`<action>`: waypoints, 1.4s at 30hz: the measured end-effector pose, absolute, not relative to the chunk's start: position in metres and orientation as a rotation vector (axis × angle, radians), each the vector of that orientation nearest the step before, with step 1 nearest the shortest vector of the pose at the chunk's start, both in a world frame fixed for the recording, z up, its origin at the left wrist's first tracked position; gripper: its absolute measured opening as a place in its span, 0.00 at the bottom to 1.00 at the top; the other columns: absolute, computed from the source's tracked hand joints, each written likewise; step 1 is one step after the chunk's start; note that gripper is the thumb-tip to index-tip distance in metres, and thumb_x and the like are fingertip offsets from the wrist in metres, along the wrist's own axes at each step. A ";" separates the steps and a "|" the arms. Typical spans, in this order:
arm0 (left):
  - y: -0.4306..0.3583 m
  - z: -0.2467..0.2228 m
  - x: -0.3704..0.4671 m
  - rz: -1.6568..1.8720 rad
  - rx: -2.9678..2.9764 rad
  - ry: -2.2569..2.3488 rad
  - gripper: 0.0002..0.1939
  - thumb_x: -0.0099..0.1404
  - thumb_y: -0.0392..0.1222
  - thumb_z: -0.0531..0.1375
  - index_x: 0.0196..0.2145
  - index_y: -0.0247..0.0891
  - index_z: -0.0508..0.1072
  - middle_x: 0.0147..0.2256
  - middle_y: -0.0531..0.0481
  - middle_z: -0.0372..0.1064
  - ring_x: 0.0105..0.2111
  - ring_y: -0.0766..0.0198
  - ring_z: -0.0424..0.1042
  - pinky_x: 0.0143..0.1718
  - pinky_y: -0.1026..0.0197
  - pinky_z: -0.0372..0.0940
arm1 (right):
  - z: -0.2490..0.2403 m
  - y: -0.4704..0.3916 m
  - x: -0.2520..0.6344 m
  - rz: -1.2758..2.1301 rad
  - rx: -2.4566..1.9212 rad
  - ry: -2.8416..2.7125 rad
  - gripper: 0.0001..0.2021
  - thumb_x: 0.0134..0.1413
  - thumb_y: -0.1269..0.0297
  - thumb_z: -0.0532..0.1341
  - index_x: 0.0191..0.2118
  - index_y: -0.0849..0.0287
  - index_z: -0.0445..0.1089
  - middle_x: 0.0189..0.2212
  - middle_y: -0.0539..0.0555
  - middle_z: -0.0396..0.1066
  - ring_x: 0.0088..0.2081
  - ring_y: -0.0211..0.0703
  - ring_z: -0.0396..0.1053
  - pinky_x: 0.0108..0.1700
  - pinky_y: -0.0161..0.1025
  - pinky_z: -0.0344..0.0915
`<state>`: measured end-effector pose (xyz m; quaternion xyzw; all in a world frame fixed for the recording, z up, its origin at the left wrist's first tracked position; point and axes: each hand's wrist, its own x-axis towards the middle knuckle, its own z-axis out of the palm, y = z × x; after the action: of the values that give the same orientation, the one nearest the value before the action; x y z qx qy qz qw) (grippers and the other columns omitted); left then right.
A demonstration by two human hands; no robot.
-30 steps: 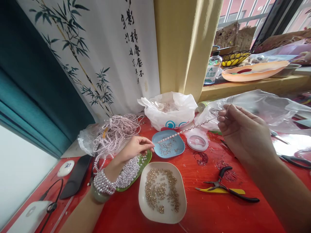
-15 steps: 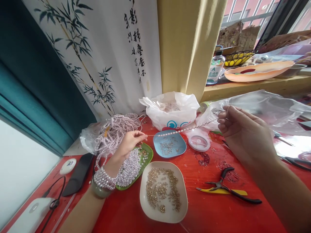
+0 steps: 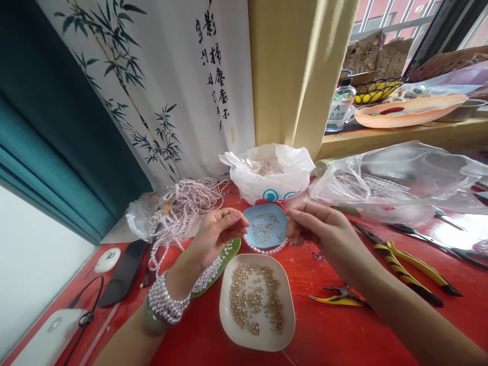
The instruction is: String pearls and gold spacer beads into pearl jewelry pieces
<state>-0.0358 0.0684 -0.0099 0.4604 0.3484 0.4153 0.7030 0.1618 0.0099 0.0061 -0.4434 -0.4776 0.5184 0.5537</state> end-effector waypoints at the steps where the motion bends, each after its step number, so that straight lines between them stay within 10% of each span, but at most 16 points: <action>1: 0.066 -0.009 -0.034 0.919 1.034 0.774 0.09 0.53 0.41 0.63 0.25 0.31 0.71 0.26 0.49 0.72 0.24 0.71 0.70 0.27 0.71 0.66 | 0.006 0.008 0.157 1.260 -1.053 -1.150 0.07 0.50 0.64 0.59 0.25 0.60 0.66 0.18 0.48 0.70 0.18 0.30 0.65 0.22 0.28 0.61; 42: 0.048 -0.013 -0.021 0.820 0.822 0.506 0.04 0.56 0.30 0.55 0.31 0.34 0.65 0.21 0.56 0.54 0.21 0.73 0.54 0.23 0.70 0.53 | -0.008 -0.007 0.113 1.578 -1.042 -1.100 0.10 0.50 0.59 0.54 0.25 0.60 0.61 0.13 0.48 0.68 0.15 0.31 0.64 0.19 0.29 0.58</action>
<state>-0.0211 0.0480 -0.0128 0.3839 0.2364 0.3833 0.8061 0.1134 -0.0074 -0.0085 -0.4231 -0.4468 0.6408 0.4591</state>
